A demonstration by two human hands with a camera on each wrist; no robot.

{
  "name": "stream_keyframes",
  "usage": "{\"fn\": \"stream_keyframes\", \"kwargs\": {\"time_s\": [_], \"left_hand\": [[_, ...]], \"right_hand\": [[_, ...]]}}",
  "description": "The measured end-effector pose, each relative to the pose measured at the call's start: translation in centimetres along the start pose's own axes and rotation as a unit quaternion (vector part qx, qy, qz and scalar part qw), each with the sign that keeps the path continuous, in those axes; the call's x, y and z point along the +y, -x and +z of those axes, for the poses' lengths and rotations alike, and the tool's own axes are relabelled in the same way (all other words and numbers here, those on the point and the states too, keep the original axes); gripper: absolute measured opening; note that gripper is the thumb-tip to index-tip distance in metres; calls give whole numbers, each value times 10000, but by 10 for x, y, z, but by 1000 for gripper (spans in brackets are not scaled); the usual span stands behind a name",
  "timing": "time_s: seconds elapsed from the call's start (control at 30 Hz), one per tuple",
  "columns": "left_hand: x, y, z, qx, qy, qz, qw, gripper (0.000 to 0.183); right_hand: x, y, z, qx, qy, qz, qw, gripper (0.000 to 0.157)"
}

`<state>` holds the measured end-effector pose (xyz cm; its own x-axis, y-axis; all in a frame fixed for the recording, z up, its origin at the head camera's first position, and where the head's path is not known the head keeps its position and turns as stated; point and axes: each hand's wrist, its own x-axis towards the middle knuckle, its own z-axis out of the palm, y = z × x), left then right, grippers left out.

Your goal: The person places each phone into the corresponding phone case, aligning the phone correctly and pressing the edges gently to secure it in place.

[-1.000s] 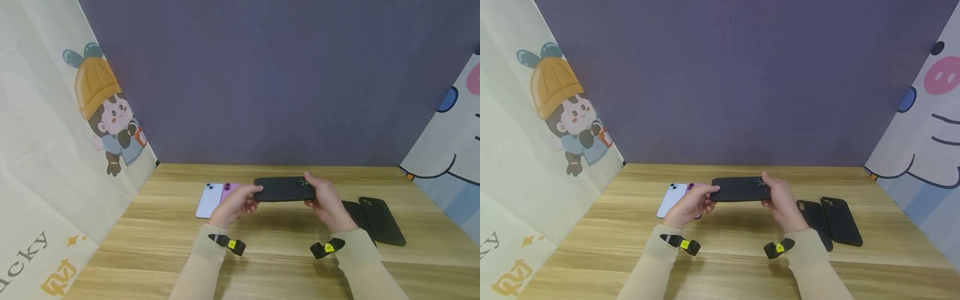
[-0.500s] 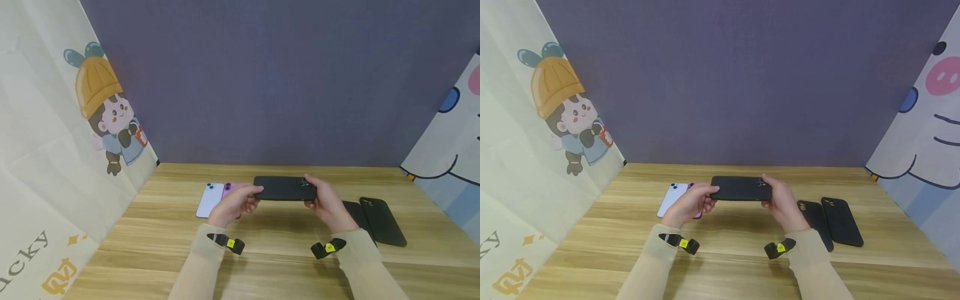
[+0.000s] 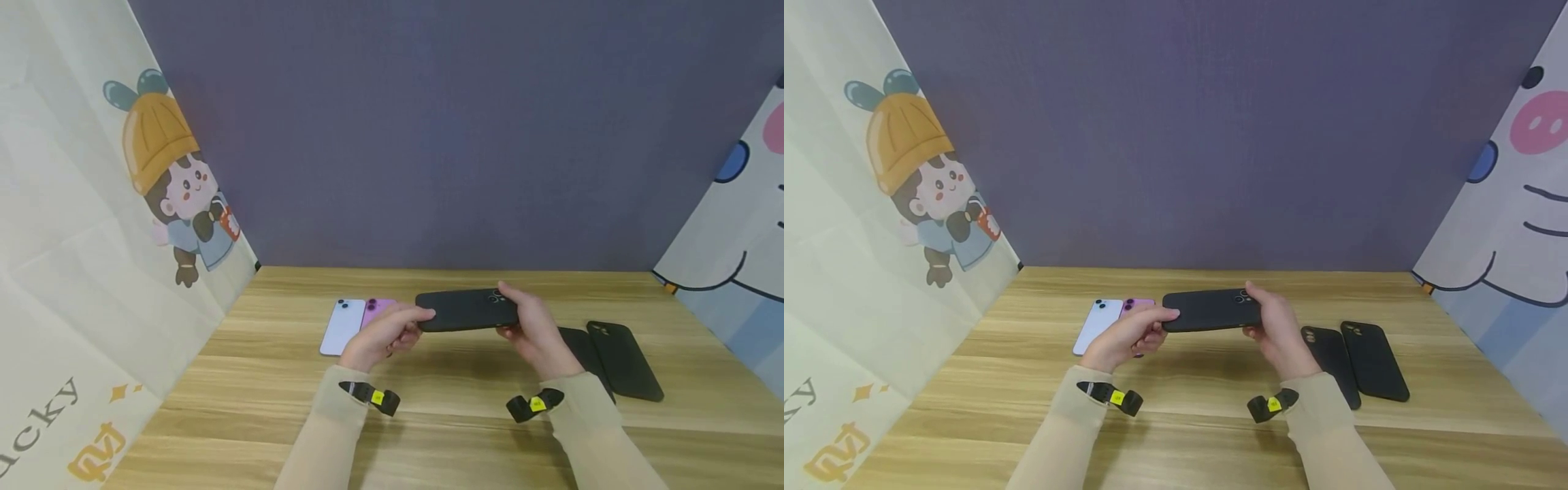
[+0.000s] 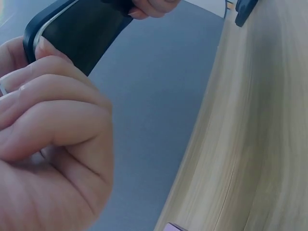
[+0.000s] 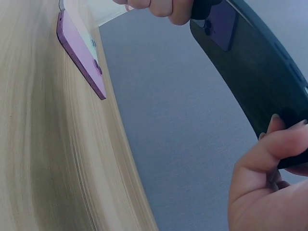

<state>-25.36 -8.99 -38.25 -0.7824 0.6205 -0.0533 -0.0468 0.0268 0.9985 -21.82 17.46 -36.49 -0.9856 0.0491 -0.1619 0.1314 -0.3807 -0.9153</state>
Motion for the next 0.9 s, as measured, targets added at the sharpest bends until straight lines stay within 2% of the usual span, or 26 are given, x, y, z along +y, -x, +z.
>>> {"fn": "stream_keyframes", "kwargs": {"time_s": [0.13, 0.37, 0.7, 0.9], "left_hand": [[1, 0, 1, 70, 146, 26, 9999, 55], [2, 0, 2, 73, 492, 525, 9974, 56], [1, -1, 3, 54, 661, 520, 9964, 51], [0, 0, 2, 11, 404, 522, 9978, 50]], "right_hand": [[1, 0, 0, 6, -37, 14, 10000, 28], [3, -1, 1, -150, -19, -39, 9999, 27], [3, -2, 0, -47, 83, -19, 10000, 36], [1, -2, -1, -42, 35, 37, 10000, 37]]}}
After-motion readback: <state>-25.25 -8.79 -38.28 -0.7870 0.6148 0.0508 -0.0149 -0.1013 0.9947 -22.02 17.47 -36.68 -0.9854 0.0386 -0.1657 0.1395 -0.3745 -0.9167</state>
